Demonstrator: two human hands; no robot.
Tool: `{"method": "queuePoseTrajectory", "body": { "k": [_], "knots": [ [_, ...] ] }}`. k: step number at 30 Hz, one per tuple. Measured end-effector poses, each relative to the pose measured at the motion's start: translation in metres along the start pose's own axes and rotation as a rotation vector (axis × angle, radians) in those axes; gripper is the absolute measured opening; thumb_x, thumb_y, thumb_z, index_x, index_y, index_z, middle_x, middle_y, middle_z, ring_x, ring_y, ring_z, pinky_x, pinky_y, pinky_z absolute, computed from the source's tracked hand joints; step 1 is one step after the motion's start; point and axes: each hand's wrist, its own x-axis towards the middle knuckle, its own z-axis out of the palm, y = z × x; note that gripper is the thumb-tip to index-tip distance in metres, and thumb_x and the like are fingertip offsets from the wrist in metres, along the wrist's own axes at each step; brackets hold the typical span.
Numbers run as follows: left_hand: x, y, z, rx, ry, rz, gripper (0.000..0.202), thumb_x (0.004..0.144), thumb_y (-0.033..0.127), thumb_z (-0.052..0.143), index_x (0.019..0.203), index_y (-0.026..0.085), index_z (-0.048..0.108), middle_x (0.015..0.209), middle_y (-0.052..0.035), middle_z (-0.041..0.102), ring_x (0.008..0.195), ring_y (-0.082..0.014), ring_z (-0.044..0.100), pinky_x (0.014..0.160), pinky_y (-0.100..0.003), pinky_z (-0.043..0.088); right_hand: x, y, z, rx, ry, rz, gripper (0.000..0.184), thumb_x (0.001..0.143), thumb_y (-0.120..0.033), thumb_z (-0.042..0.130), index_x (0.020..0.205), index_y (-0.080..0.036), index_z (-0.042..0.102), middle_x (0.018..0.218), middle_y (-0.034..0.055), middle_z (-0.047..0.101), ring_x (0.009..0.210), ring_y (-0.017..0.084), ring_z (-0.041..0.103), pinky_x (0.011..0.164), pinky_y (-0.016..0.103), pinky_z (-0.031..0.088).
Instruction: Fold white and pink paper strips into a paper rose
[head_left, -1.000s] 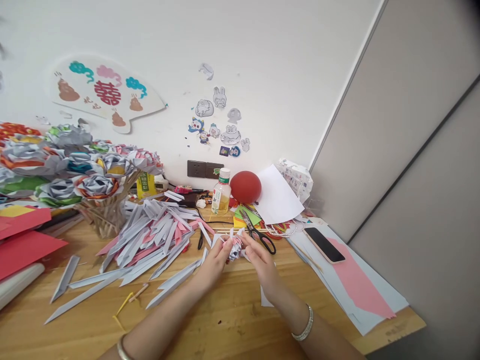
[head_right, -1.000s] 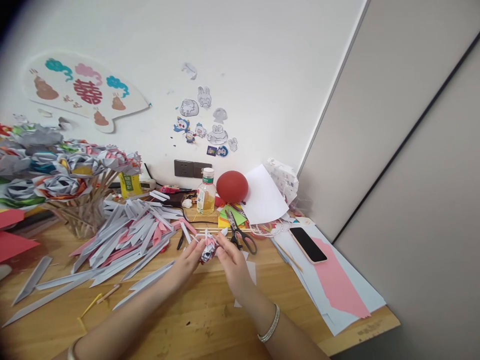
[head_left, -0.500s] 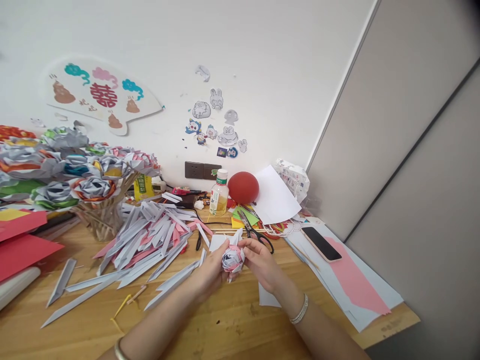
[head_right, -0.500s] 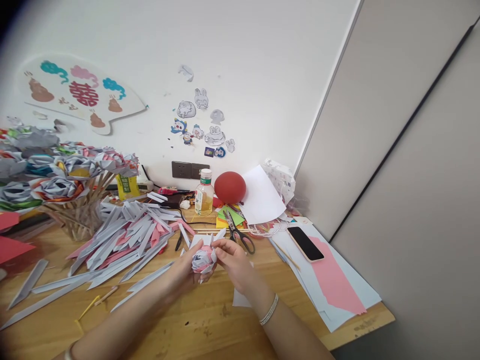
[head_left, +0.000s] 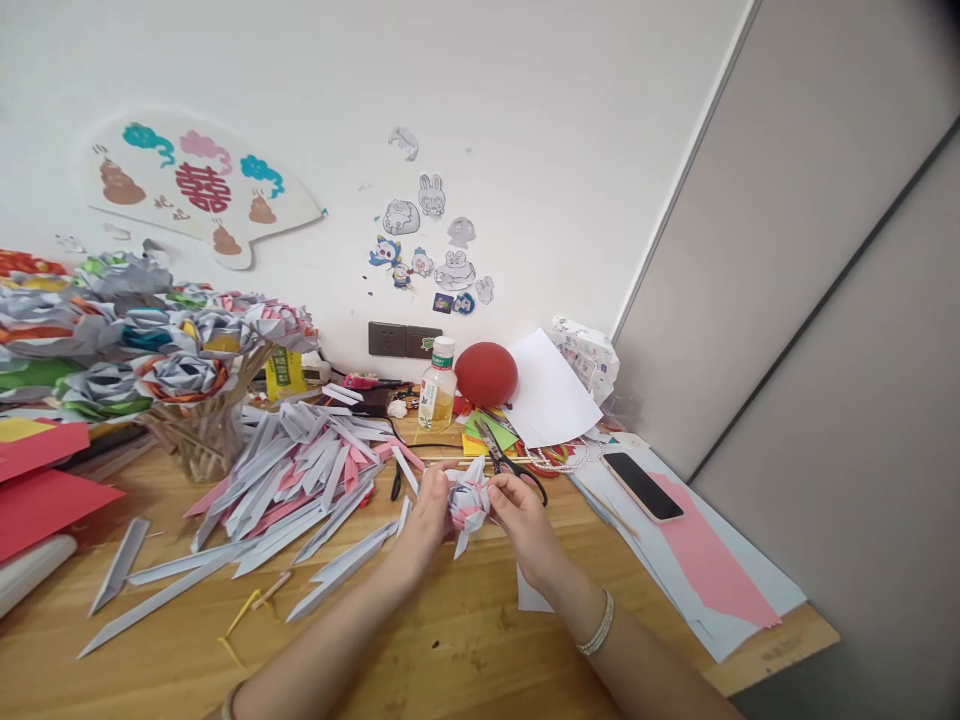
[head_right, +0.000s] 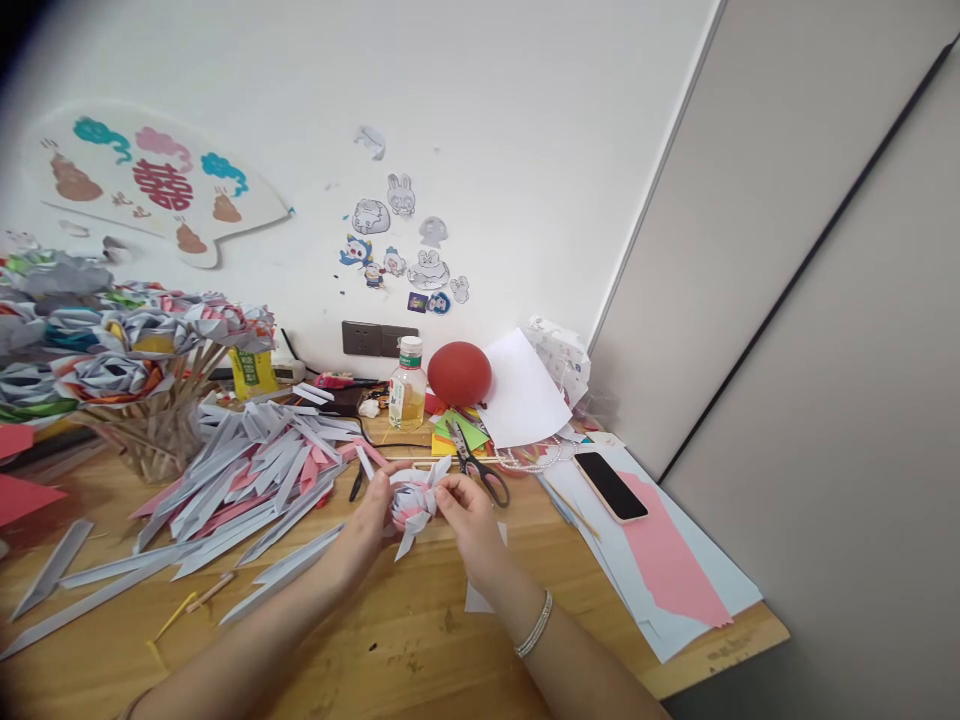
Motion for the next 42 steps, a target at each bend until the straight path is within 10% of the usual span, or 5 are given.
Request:
{"method": "queuePoseTrajectory", "body": {
  "k": [7, 14, 22, 28, 42],
  "knots": [
    [-0.001, 0.004, -0.002, 0.381, 0.027, 0.391, 0.041, 0.065, 0.039, 0.063, 0.100, 0.020, 0.053, 0.109, -0.0086, 0.052, 0.105, -0.0247, 0.045, 0.090, -0.035, 0.034, -0.001, -0.003, 0.002, 0.060, -0.010, 0.030, 0.022, 0.073, -0.039, 0.058, 0.073, -0.018, 0.053, 0.071, -0.0004, 0.050, 0.068, 0.013, 0.051, 0.067, 0.026, 0.046],
    [-0.001, 0.005, -0.002, 0.125, -0.065, 0.062, 0.033, 0.075, 0.050, 0.047, 0.085, 0.018, 0.048, 0.063, 0.0029, 0.052, 0.049, -0.0115, 0.047, 0.046, -0.023, 0.038, -0.002, -0.006, -0.004, -0.155, -0.017, -0.205, 0.021, 0.073, -0.031, 0.060, 0.091, -0.022, 0.056, 0.082, 0.0019, 0.052, 0.078, 0.015, 0.052, 0.073, 0.028, 0.045],
    [-0.003, 0.009, -0.003, 0.082, -0.245, 0.016, 0.036, 0.072, 0.051, 0.049, 0.088, 0.019, 0.049, 0.062, 0.0020, 0.054, 0.053, -0.0127, 0.048, 0.048, -0.023, 0.037, 0.001, -0.014, -0.010, -0.231, -0.131, -0.281, 0.026, 0.072, -0.035, 0.061, 0.095, -0.022, 0.058, 0.105, 0.0058, 0.051, 0.105, 0.021, 0.045, 0.092, 0.035, 0.035],
    [-0.005, 0.011, -0.003, 0.146, -0.246, 0.120, 0.033, 0.072, 0.050, 0.050, 0.084, 0.019, 0.048, 0.065, 0.0018, 0.052, 0.059, -0.0125, 0.048, 0.053, -0.022, 0.037, -0.004, -0.015, -0.002, -0.011, -0.191, -0.103, 0.025, 0.072, -0.036, 0.060, 0.093, -0.022, 0.057, 0.101, 0.0049, 0.051, 0.079, 0.016, 0.053, 0.063, 0.028, 0.048],
    [-0.008, 0.014, 0.003, -0.093, -0.341, -0.026, 0.024, 0.077, 0.039, 0.045, 0.084, 0.016, 0.048, 0.061, -0.0013, 0.057, 0.061, -0.0162, 0.054, 0.049, -0.024, 0.039, -0.006, -0.010, 0.001, 0.179, -0.223, 0.018, 0.030, 0.071, -0.041, 0.061, 0.093, -0.022, 0.055, 0.084, -0.0001, 0.052, 0.050, 0.007, 0.049, 0.049, 0.023, 0.043]
  ]
}}
